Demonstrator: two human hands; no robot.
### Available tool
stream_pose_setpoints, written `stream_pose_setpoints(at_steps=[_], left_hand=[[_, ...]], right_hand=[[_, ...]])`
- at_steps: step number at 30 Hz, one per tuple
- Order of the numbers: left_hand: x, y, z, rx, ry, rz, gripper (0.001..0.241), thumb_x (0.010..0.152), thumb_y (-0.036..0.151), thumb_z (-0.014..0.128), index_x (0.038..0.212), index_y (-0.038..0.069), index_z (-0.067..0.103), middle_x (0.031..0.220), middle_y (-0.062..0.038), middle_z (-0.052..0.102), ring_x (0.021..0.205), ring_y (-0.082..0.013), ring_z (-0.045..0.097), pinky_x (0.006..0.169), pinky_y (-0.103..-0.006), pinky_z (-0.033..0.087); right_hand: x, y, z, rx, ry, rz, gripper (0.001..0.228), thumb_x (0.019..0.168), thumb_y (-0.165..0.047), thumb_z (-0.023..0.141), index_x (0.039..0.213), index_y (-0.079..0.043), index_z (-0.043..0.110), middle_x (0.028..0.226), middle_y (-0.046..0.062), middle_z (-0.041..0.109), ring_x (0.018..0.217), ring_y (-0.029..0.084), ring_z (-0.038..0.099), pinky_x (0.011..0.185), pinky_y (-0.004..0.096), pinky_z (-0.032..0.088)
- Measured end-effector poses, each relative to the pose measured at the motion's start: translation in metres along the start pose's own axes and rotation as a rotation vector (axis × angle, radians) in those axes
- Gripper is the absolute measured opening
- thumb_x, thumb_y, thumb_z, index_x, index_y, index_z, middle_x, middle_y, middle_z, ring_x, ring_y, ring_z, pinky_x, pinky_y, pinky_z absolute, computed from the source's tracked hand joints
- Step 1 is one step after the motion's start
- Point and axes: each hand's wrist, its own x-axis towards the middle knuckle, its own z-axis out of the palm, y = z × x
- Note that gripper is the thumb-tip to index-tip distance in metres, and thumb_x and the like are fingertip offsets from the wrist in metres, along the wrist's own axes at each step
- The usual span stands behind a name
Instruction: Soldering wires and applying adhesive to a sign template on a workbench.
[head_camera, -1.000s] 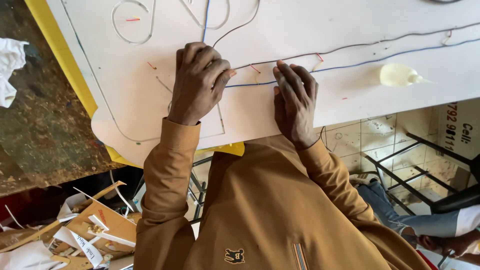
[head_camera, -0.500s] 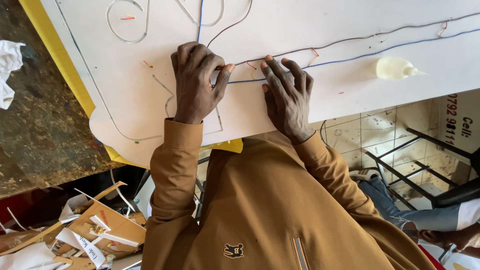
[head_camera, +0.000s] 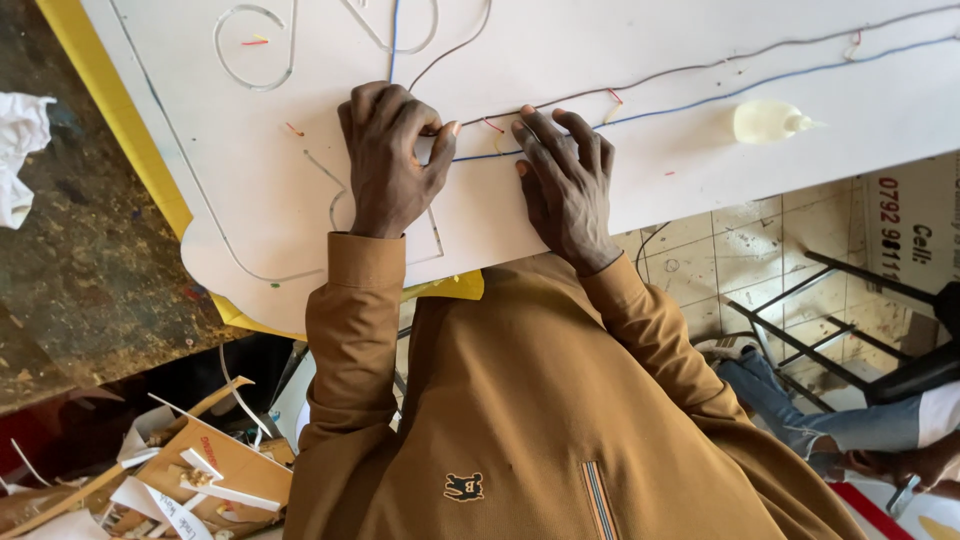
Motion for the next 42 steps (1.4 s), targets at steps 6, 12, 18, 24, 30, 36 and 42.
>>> stream_pose_setpoints(at_steps=[6, 12, 18, 24, 30, 36, 42], left_hand=[[-0.002, -0.001, 0.0, -0.018, -0.009, 0.002, 0.03, 0.101, 0.016, 0.085, 0.088, 0.014, 0.058, 0.09, 0.001, 0.058, 0.111, -0.0295, 0.055, 0.091, -0.0454, 0.038], [-0.006, -0.003, 0.003, -0.034, -0.004, -0.005, 0.03, 0.1, 0.016, 0.085, 0.087, 0.014, 0.057, 0.089, 0.001, 0.06, 0.112, -0.0286, 0.056, 0.094, -0.045, 0.039], [-0.007, -0.004, 0.005, -0.039, 0.002, -0.004, 0.03, 0.1, 0.016, 0.084, 0.087, 0.013, 0.057, 0.09, 0.001, 0.058, 0.112, -0.0286, 0.055, 0.093, -0.0451, 0.038], [-0.007, -0.004, 0.006, -0.02, -0.003, 0.0, 0.031, 0.101, 0.016, 0.083, 0.087, 0.013, 0.055, 0.091, 0.0, 0.056, 0.11, -0.0298, 0.054, 0.092, -0.0455, 0.038], [-0.005, 0.0, 0.001, -0.035, -0.029, -0.012, 0.01, 0.106, 0.018, 0.078, 0.111, 0.014, 0.07, 0.092, 0.002, 0.063, 0.112, -0.0283, 0.053, 0.095, -0.0443, 0.039], [0.002, 0.028, 0.002, 0.114, 0.045, 0.039, 0.041, 0.082, -0.011, 0.077, 0.115, 0.013, 0.078, 0.136, -0.011, 0.06, 0.147, -0.039, 0.043, 0.108, -0.0587, 0.041], [0.005, 0.035, 0.03, -0.003, -0.119, 0.24, 0.037, 0.096, -0.013, 0.073, 0.13, 0.002, 0.077, 0.127, -0.009, 0.071, 0.129, -0.0339, 0.058, 0.099, -0.0484, 0.051]], right_hand=[[-0.009, 0.007, 0.01, 0.039, 0.09, 0.035, 0.037, 0.129, -0.023, 0.049, 0.164, -0.014, 0.06, 0.17, 0.006, 0.062, 0.15, 0.039, 0.061, 0.119, 0.05, 0.048], [-0.005, 0.003, 0.01, -0.055, -0.08, 0.059, 0.053, 0.13, -0.029, 0.046, 0.179, -0.01, 0.036, 0.178, 0.008, 0.06, 0.174, 0.037, 0.032, 0.143, 0.062, 0.018], [-0.005, 0.003, 0.008, -0.004, -0.053, 0.079, 0.051, 0.13, -0.024, 0.034, 0.178, -0.007, 0.037, 0.182, 0.006, 0.052, 0.175, 0.035, 0.033, 0.146, 0.058, 0.018], [-0.008, 0.006, 0.012, 0.032, 0.006, 0.061, 0.047, 0.128, -0.014, 0.04, 0.175, -0.01, 0.042, 0.174, 0.006, 0.063, 0.173, 0.036, 0.036, 0.144, 0.059, 0.023], [-0.009, 0.006, 0.013, 0.035, 0.005, 0.071, 0.049, 0.126, -0.007, 0.042, 0.175, -0.009, 0.042, 0.177, 0.005, 0.059, 0.173, 0.034, 0.038, 0.145, 0.057, 0.025], [-0.005, 0.004, 0.011, 0.026, 0.009, 0.043, 0.051, 0.121, 0.004, 0.046, 0.171, -0.005, 0.048, 0.171, 0.007, 0.065, 0.17, 0.03, 0.038, 0.142, 0.054, 0.029], [-0.007, 0.007, 0.014, 0.031, 0.002, 0.038, 0.056, 0.118, 0.01, 0.048, 0.172, -0.007, 0.047, 0.175, 0.008, 0.059, 0.171, 0.03, 0.04, 0.143, 0.054, 0.029]])
